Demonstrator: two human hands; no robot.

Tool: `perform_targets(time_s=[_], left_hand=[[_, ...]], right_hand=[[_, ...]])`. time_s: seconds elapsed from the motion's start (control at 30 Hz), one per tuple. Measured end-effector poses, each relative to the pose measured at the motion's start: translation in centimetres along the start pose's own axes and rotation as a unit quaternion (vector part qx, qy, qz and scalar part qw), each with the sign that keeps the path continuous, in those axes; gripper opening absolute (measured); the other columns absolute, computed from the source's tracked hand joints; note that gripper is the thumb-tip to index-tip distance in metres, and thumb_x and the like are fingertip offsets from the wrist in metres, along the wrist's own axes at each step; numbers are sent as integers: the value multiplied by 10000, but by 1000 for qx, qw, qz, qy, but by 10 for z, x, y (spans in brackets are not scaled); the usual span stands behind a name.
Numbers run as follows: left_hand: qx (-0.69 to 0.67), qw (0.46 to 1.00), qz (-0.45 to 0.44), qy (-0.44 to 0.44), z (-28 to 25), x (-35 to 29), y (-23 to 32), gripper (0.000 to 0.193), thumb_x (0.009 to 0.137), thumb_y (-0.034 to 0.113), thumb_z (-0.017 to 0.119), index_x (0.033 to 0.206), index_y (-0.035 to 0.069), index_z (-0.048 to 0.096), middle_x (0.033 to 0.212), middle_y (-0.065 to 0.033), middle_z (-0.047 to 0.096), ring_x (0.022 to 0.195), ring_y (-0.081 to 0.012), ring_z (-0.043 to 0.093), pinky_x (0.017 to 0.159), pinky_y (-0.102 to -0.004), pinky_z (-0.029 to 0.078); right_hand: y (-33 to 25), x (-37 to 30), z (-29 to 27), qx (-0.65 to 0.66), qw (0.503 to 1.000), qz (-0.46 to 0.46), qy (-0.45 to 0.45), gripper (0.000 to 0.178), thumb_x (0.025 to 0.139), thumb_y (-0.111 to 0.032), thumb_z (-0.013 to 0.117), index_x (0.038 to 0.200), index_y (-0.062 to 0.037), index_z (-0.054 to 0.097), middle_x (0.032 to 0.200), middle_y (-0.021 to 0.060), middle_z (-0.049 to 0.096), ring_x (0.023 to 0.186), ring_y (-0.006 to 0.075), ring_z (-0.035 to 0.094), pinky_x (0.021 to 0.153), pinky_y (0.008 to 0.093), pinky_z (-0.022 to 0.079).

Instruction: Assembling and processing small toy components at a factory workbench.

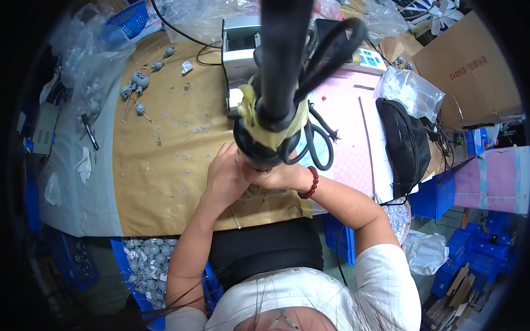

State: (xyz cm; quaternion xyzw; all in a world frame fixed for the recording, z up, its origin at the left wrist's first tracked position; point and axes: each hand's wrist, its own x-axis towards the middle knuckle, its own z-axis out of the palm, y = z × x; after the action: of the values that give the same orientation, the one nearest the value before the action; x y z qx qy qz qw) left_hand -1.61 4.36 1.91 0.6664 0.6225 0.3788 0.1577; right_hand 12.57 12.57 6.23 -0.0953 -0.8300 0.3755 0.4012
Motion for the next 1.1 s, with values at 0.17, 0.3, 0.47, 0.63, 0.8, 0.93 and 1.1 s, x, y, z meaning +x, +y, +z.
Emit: perform_targets(time_s=[0.17,0.3,0.47,0.63,0.8,0.93,1.1], left_hand=[[11,999,-33,-35,2,2,2,330,729,83,746,1022,57,596,972,-107,603,951,-334,578,802,-447,502],[-1,997,-77,-31,-2,-1,1,335,742,93,758,1048,52,629,1057,-125,601,1031,-340,551,895,-425,472],[-42,996,-82,15,12,-10,-2,311,749,80,753,1040,62,644,1126,-107,594,1056,-334,527,940,-421,449],[-77,994,-69,25,13,-14,-2,300,742,50,766,1018,56,648,1083,-90,670,1125,-319,532,971,-407,442],[-73,993,-84,35,15,-18,-2,313,738,60,787,1019,52,651,1069,-87,684,1138,-319,545,981,-414,448],[-83,992,-84,40,15,-15,0,316,730,52,794,1014,50,657,1057,-93,679,1142,-324,545,978,-418,452],[-79,992,-92,31,13,-15,0,311,729,49,794,1010,48,660,1056,-106,678,1150,-329,545,977,-423,453]], right_hand=[[8,-3,-2,35,998,40,34,741,826,20,685,1426,24,250,846,87,604,713,145,597,683,281,498],[4,17,-16,141,953,202,175,441,839,11,687,1210,5,449,807,43,616,693,130,615,641,276,510],[69,0,-71,23,909,302,287,422,893,-60,700,1247,1,479,908,20,591,746,90,594,680,258,526],[75,-35,-66,-297,928,129,184,586,834,-17,678,1389,13,492,1396,206,486,1147,306,561,980,402,465],[34,-43,-24,-123,988,81,-41,362,815,-85,762,1163,-49,667,1153,147,623,1069,342,573,919,431,473],[47,-45,-8,-87,994,71,-11,179,841,-61,738,1006,-15,687,941,116,661,872,307,630,776,366,520],[50,-46,12,32,971,225,77,77,958,-66,623,977,8,618,828,112,657,752,219,655,683,325,517]])
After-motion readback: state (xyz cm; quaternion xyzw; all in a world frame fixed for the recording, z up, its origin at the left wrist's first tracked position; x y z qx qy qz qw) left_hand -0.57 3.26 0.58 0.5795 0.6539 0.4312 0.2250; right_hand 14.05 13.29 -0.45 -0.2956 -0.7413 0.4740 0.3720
